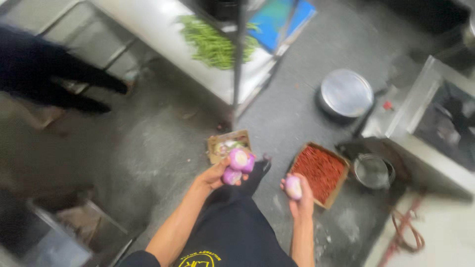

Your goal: The person peels several red onions using a knife, removing the outer skin and placing the peeled onions into a large metal bowl containing chopped vegetables. The peeled skins are discarded into a small cardboard box on the floor.

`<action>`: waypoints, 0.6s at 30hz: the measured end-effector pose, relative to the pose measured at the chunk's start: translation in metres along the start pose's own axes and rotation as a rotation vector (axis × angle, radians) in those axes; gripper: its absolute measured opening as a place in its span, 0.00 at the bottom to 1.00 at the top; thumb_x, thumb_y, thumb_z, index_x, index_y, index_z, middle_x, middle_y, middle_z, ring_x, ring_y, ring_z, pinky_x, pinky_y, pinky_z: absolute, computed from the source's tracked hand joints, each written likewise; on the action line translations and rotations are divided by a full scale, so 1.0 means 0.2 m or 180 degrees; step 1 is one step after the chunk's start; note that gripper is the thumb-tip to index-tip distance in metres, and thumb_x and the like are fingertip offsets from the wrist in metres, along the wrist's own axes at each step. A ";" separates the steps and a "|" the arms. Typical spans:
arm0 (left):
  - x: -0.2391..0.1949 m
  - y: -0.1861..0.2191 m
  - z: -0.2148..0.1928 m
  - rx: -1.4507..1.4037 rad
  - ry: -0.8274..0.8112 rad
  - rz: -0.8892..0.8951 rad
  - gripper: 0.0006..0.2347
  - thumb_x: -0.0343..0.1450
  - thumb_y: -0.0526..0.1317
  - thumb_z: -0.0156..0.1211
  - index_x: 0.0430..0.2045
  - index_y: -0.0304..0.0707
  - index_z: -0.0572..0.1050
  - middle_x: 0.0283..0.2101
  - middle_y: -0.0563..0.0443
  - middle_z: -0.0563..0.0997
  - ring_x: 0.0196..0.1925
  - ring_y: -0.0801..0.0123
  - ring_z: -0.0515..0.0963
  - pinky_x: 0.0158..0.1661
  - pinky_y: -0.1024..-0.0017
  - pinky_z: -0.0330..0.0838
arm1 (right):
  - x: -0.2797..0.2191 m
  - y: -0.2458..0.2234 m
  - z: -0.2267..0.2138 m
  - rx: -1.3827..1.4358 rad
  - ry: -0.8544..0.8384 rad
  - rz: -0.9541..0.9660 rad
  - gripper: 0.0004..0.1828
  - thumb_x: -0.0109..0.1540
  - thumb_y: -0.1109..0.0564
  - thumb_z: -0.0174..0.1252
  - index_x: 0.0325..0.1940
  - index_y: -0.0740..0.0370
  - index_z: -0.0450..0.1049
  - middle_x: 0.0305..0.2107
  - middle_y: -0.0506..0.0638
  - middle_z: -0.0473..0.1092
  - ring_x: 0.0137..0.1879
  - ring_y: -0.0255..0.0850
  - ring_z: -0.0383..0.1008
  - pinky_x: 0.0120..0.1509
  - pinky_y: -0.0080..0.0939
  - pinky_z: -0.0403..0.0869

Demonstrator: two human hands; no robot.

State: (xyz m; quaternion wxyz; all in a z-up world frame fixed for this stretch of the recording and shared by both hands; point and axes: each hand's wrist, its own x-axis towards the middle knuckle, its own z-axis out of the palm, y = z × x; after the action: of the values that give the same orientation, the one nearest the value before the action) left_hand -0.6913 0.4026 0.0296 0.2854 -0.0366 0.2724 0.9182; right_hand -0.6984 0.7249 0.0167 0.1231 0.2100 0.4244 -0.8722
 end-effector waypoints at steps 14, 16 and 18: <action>1.70 0.43 0.07 0.0670 0.0876 -0.0538 0.30 0.66 0.62 0.62 0.56 0.41 0.68 0.43 0.46 0.81 0.32 0.69 0.82 0.27 0.73 0.79 | 1.23 -0.92 0.20 0.0119 -0.0661 0.0378 0.32 0.60 0.51 0.64 0.66 0.65 0.65 0.51 0.58 0.71 0.55 0.47 0.74 0.64 0.59 0.74; 1.98 0.65 0.13 0.0799 0.0796 -0.0428 0.28 0.68 0.60 0.59 0.57 0.42 0.68 0.40 0.48 0.79 0.31 0.69 0.81 0.26 0.73 0.79 | 1.59 -1.10 0.24 0.0373 -0.0853 0.0226 0.30 0.66 0.42 0.57 0.64 0.67 0.67 0.46 0.66 0.74 0.46 0.53 0.76 0.48 0.55 0.75; 2.08 0.78 0.21 0.1148 0.0827 -0.0456 0.25 0.72 0.56 0.58 0.56 0.39 0.68 0.42 0.48 0.78 0.32 0.70 0.81 0.28 0.73 0.77 | 1.69 -1.20 0.24 0.0630 -0.0647 0.0130 0.32 0.71 0.38 0.51 0.62 0.70 0.67 0.45 0.69 0.75 0.44 0.54 0.76 0.46 0.51 0.74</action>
State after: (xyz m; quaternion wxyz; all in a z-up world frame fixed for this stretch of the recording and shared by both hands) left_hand -1.1199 0.5267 0.0485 0.3143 -0.1221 0.4632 0.8196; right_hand -1.1026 0.8205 0.0494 0.1619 0.1403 0.3172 -0.9238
